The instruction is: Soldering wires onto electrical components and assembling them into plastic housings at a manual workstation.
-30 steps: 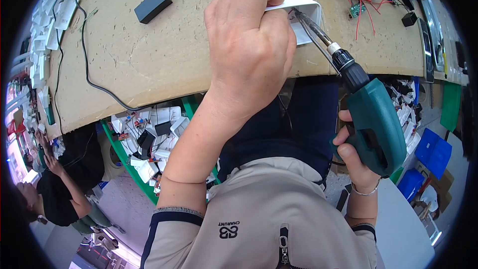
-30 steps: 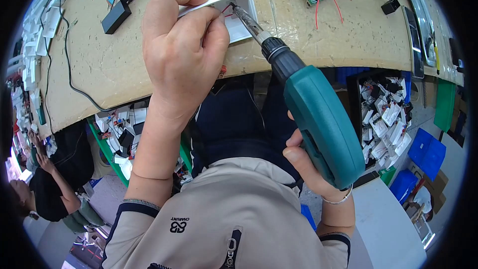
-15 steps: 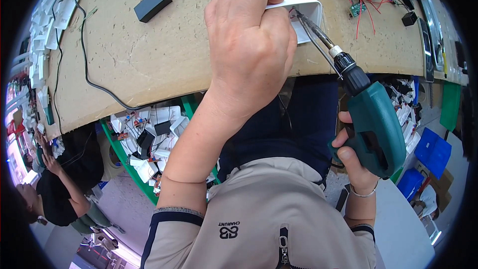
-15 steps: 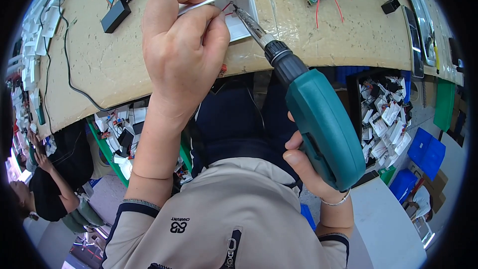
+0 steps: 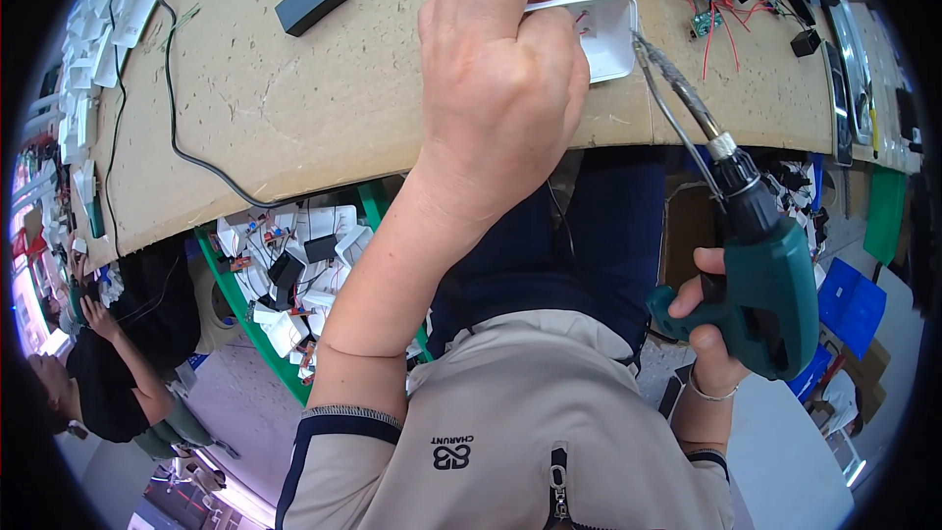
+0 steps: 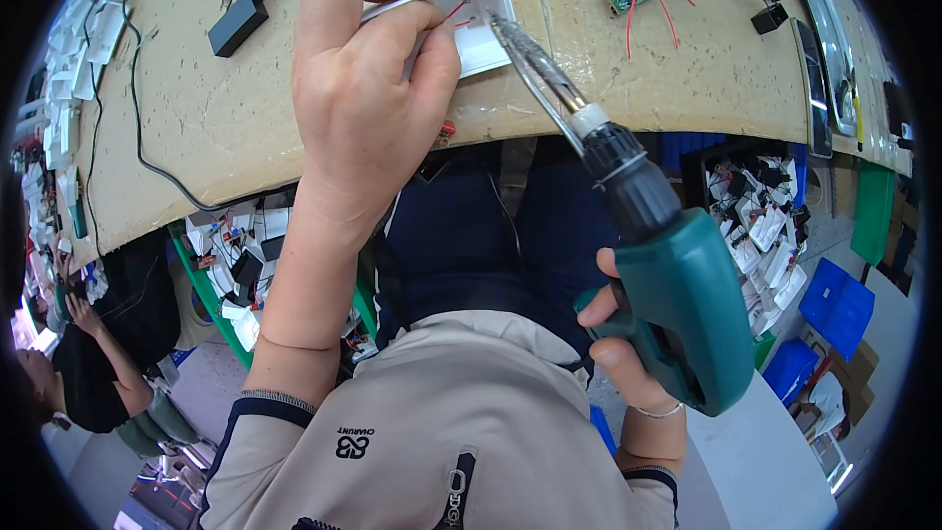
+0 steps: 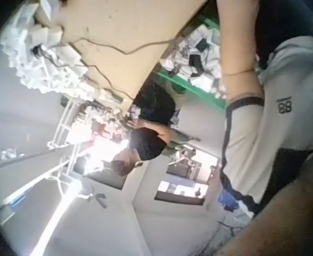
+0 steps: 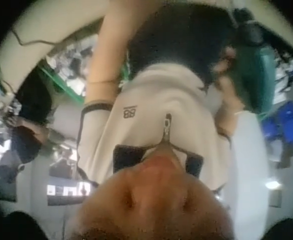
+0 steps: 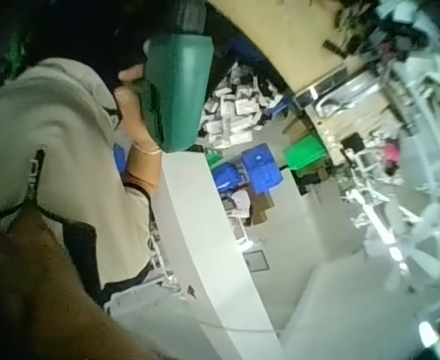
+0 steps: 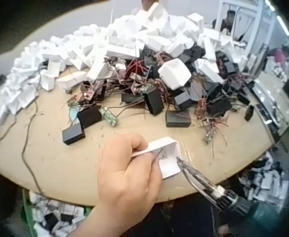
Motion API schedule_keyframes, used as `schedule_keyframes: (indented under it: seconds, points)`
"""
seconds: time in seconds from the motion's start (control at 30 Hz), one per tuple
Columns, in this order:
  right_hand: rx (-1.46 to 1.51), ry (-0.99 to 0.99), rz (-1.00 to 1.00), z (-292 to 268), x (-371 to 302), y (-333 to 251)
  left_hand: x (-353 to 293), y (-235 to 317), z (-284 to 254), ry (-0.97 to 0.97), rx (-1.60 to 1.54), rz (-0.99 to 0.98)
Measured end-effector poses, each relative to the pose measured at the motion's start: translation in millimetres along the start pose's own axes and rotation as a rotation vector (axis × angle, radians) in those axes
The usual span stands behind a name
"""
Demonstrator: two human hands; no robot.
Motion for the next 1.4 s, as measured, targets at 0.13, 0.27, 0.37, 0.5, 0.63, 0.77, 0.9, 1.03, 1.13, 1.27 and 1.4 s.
schedule_keyframes:
  seconds: [0.13, 0.27, 0.37, 0.5, 0.63, 0.77, 0.9, 1.03, 1.13, 1.27, 1.4]
  points:
    - [-0.002, 0.001, -0.032, 0, -1, 1, -13, 14, -32, -0.284, -0.118, -0.281]
    - [-0.073, -0.005, -0.197, -14, -8, 5, -5, 27, -38, -0.474, -0.091, -0.323]
    - [0.039, -0.111, -0.178, -25, -12, 11, -17, 30, -52, -0.407, -0.111, -0.375]
    - [0.022, -0.155, -0.221, -23, -8, 5, -37, 33, -82, -0.084, -0.325, -0.357]
    - [0.002, -0.125, -0.26, -17, -3, -3, -57, 28, -140, 0.049, -0.435, -0.392]
    - [0.039, -0.178, -0.266, -22, 1, -2, -83, 18, -228, -0.023, -0.359, -0.496]
    - [0.027, -0.173, -0.293, -13, 5, -5, -127, 12, -310, -0.066, -0.232, -0.818]
    - [0.026, -0.152, -0.321, -8, 9, -3, -210, -1, -388, -0.153, -0.071, -1.263]
    - [0.036, -0.12, -0.382, -12, 10, 2, -288, -21, -405, -0.185, -0.009, -1.452]
    - [0.045, -0.158, -0.44, -20, 9, 3, -292, -32, -397, -0.63, 0.142, -1.753]
    - [0.091, -0.098, -0.378, -26, 12, 1, -219, -48, -378, -0.908, 0.768, -1.285]
Point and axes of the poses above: each hand's wrist, its own x-axis towards the middle knuckle, its own z-axis out of the palm, y = z × x, the point moved 1 cm from there along x, towards the middle knuckle, and after that the axes turned 12 degrees about -y, right-handed, at the moved point
